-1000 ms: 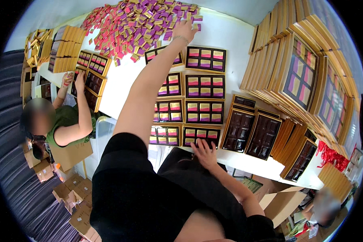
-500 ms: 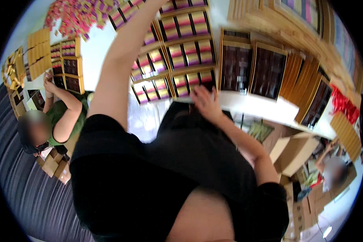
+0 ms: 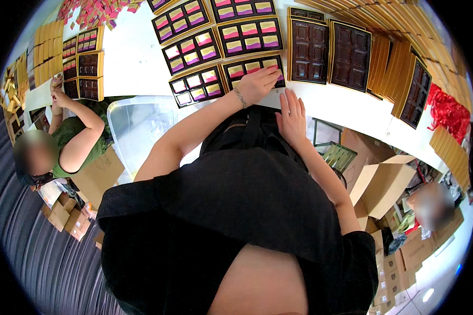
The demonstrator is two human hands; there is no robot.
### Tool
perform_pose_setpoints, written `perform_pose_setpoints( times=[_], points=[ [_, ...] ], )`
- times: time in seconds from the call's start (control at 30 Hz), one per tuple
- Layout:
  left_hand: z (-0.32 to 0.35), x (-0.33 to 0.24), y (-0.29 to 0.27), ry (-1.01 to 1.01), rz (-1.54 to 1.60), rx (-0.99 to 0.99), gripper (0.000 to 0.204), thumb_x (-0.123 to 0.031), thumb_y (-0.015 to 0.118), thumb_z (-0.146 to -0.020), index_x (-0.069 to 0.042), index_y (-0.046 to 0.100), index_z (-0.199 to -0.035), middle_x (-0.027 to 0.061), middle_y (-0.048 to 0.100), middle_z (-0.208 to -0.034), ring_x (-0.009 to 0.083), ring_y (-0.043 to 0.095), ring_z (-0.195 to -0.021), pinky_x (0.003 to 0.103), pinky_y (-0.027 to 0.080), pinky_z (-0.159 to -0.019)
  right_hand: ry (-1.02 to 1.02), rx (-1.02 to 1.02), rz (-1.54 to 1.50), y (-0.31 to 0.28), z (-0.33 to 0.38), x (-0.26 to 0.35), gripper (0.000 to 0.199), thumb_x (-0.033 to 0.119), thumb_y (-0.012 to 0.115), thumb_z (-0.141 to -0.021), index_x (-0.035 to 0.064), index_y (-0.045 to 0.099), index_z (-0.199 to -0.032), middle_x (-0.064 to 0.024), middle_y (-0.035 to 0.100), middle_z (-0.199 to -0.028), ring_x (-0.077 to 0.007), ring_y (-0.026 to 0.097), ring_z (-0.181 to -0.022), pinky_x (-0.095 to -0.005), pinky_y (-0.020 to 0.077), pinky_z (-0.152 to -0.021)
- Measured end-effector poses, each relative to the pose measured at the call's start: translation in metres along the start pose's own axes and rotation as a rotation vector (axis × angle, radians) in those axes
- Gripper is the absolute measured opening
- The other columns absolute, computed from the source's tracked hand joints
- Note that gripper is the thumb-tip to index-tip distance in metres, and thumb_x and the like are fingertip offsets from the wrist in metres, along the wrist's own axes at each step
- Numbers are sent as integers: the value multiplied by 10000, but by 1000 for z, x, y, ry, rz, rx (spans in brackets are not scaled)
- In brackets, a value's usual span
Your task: The person places small pink and yellow wrapped chocolates into the compartments of dark brown cardboard trays. They handle the trays one by one, filling them and then stacking the completed units on the table. A coworker is visible in the background performing similar assembly tasks.
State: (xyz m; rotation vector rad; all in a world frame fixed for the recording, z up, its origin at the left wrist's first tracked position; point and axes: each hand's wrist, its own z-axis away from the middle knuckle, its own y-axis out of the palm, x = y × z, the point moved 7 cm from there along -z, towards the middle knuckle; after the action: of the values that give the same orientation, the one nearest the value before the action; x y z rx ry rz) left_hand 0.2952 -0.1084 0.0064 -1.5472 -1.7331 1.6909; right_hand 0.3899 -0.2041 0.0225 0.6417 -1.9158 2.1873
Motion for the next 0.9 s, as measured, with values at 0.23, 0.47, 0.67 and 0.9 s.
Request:
perform_pose_setpoints(
  times=[0.23, 0.47, 0.67, 0.9],
  points=[
    [24, -5, 8, 104, -8, 44, 418, -139, 607, -840, -30, 558, -1240, 102, 551, -1306, 237, 516, -1227, 451, 375, -1060, 138, -43, -220, 29, -6, -17, 737, 44, 651, -750, -71, 287, -1380, -245, 344, -1418, -422, 393, -1263, -452, 350, -1056],
    [24, -11, 12, 142, -182, 105, 434, -157, 523, -870, -92, 517, -1299, 65, 500, -1375, 183, 447, -1296, 491, 268, -1109, 137, -3, -161, 30, -8, -18, 745, 55, 652, -764, -61, 266, -1392, -250, 354, -1406, -421, 408, -1250, -434, 366, -1048],
    [58, 4, -55, -309, -234, 23, 562, -261, 626, -827, -150, 443, -1347, 70, 416, -1431, 213, 374, -1339, 649, 248, -1031, 145, -52, -168, 16, -6, -8, 666, 70, 627, -805, -41, 305, -1378, -262, 366, -1385, -423, 403, -1258, -433, 377, -1036],
    [431, 62, -91, -1654, -314, -427, 561, -265, 596, -865, -56, 407, -1350, 179, 422, -1405, 332, 439, -1270, 453, 428, -967, -5, 53, -218, 5, -6, 18, 585, 37, 592, -845, -25, 341, -1370, -241, 401, -1339, -411, 460, -1195, -404, 440, -958]
  ],
)
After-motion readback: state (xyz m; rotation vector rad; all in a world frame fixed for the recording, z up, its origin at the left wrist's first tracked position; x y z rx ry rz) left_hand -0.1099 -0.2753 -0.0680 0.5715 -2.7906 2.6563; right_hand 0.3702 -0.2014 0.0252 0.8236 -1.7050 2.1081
